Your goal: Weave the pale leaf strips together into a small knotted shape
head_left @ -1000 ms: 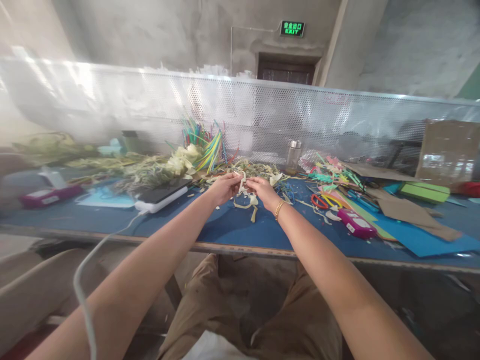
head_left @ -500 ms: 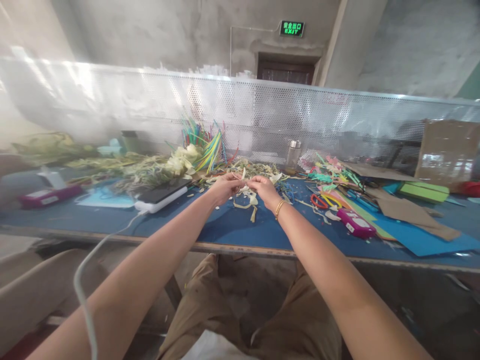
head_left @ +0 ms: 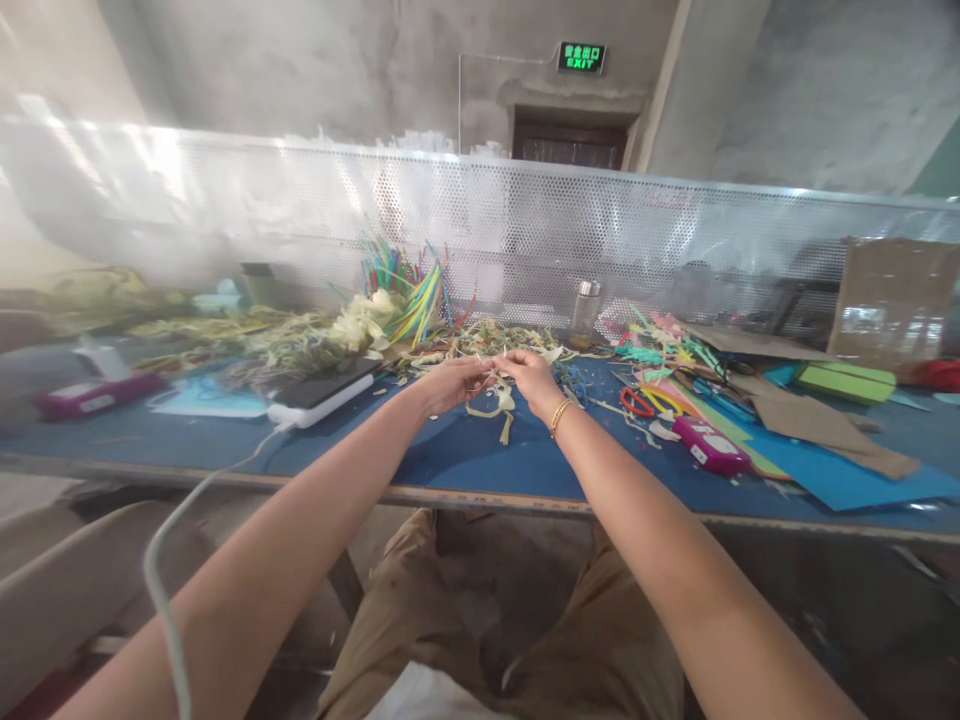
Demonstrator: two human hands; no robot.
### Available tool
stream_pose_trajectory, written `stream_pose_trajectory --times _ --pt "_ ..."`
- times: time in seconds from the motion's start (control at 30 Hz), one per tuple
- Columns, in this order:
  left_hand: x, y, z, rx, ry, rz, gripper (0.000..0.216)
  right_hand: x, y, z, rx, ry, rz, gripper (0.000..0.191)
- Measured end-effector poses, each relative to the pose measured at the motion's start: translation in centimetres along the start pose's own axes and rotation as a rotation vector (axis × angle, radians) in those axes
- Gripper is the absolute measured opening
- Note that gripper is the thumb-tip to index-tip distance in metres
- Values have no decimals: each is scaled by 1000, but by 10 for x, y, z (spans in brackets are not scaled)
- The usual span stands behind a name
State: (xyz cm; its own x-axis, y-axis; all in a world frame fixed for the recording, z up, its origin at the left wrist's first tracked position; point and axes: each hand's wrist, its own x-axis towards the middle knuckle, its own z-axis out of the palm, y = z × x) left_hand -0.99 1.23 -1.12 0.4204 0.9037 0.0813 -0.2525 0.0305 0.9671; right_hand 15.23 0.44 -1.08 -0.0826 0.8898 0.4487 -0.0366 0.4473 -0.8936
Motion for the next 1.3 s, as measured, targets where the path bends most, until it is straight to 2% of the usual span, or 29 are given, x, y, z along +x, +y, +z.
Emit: stream_pose_trajectory --times 0.2,0.43,0.6,0.8,0.93,1.1,1.3 --pt "1 -1 -1 20 35 0 17 -1 -1 1 -58 -1 -29 29" --pt "-5 5 3 76 -59 -55 12 -1 -3 1 -100 70 -63 35" --pt "-3 6 1 -21 -49 -38 12 2 0 -2 -80 70 -27 36" --pt "1 7 -4 -148 4 -9 13 1 -1 -2 10 -76 70 25" --pt "3 6 -6 -149 32 20 10 -1 -2 0 -5 -49 70 19" --pt "3 4 -7 -144 19 52 11 -2 -3 1 26 -74 52 23" --pt "1 7 -3 -111 73 7 8 -1 -2 -1 67 -100 34 23"
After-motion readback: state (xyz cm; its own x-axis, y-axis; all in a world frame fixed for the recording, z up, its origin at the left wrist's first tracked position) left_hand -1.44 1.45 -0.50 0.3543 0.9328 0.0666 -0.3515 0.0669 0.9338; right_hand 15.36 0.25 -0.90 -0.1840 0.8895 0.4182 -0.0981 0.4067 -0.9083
